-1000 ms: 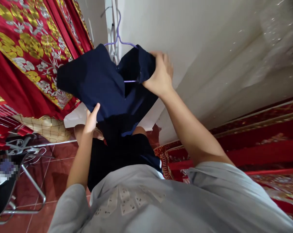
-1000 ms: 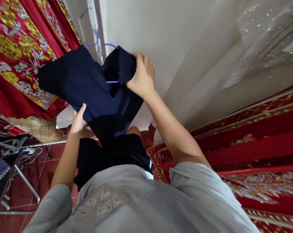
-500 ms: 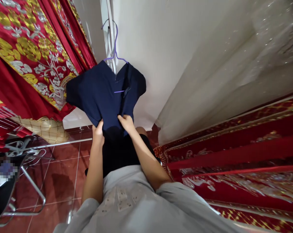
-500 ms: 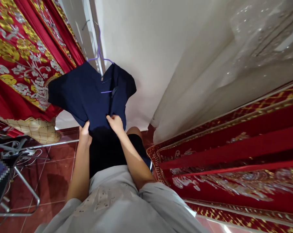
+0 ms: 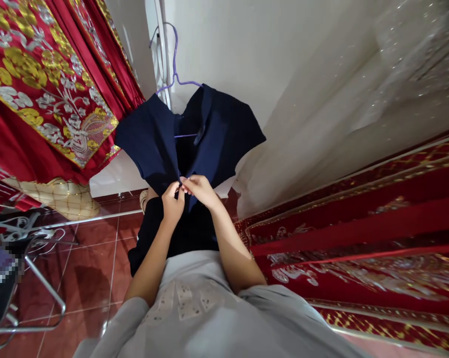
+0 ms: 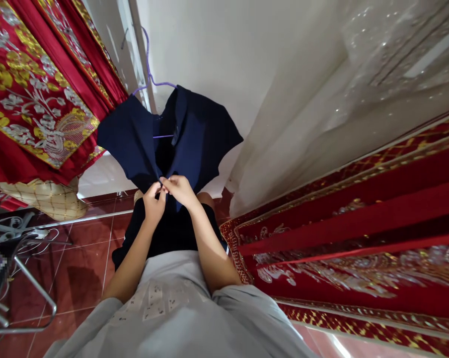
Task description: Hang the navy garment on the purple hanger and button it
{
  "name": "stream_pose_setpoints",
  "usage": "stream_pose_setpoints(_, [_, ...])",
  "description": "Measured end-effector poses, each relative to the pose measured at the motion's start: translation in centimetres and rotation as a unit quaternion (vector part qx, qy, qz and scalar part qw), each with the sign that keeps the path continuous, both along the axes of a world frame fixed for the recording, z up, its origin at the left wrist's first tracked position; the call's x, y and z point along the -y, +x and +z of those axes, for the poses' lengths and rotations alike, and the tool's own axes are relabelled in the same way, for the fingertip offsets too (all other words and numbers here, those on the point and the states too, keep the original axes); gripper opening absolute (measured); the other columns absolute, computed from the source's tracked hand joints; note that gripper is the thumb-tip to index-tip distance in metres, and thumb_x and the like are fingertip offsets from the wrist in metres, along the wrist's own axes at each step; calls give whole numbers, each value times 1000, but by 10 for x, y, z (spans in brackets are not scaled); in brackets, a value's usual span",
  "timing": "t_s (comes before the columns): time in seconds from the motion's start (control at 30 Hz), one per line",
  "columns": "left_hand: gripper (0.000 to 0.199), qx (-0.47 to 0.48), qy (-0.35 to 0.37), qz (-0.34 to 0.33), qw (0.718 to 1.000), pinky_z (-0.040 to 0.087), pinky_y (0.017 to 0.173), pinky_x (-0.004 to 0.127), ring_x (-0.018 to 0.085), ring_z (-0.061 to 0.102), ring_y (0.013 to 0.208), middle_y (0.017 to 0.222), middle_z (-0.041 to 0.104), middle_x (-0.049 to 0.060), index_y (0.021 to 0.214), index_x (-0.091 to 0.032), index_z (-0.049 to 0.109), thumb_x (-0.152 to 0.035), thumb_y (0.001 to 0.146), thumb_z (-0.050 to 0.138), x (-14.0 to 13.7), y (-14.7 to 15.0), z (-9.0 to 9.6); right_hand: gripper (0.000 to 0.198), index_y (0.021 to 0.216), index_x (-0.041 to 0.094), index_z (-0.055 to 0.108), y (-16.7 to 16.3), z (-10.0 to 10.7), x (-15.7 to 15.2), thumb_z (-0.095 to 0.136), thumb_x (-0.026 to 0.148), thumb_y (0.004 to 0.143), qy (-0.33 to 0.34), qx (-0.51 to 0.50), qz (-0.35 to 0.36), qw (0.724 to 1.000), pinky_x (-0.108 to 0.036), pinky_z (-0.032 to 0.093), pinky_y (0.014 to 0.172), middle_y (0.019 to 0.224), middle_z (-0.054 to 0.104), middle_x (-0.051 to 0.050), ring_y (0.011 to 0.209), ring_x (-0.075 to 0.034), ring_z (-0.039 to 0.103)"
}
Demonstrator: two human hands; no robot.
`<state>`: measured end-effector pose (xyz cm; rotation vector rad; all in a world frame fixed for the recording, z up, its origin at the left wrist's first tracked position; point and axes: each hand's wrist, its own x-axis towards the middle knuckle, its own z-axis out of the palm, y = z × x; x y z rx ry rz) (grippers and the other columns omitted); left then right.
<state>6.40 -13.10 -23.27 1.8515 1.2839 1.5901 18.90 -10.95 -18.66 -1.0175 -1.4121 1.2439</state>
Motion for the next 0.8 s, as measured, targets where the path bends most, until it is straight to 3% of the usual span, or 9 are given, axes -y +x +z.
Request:
stream_pose_setpoints(0.2, [22, 19, -1, 53, 998, 57, 70, 24, 19, 66, 88, 95, 65, 8, 108, -18, 73, -31, 101, 57, 7, -2, 7, 28, 86, 21, 63, 5, -5, 2, 74, 46, 81, 105, 38, -20, 994, -28, 43, 62, 80, 66, -2, 67, -15, 59])
stream_pose_setpoints(0.4, [23, 46, -17, 34, 998, 61, 74, 24, 19, 69, 91, 98, 66, 8, 115, -18, 74, -25, 98, 60, 11, 0, 9, 24, 92, 20, 63, 4, -12, 2, 61, 44, 94, 147, 47, -34, 987, -31, 49, 73, 87, 67, -4, 76, -17, 64])
stream_pose_setpoints(0.57, [22, 59, -26, 37, 997, 62, 77, 24, 19, 70, 96, 103, 68, 9, 114, -18, 73, -26, 97, 63, 11, -2, 7, 26, 98, 22, 58, 2, -25, -1, 53, 47, 99, 167, 68, -54, 982, -31, 49, 73, 94, 64, -5, 78, -17, 61])
stream_pose_setpoints(0.7, [17, 56, -30, 27, 998, 61, 75, 23, 18, 70, 93, 102, 69, 9, 108, -17, 72, -26, 97, 63, 11, -2, 5, 24, 100, 23, 56, -1, -38, -4, 49, 45, 101, 212, 71, -113, 968, -34, 50, 80, 98, 64, -7, 84, -20, 62])
stream_pose_setpoints(0.8, [14, 49, -34, 22, 998, 60, 73, 22, 18, 70, 91, 101, 69, 8, 104, -17, 71, -25, 97, 62, 11, -3, 6, 26, 100, 23, 56, 0, -35, -13, 45, 46, 103, 257, 85, -155, 950, -35, 49, 81, 96, 63, -8, 86, -20, 61])
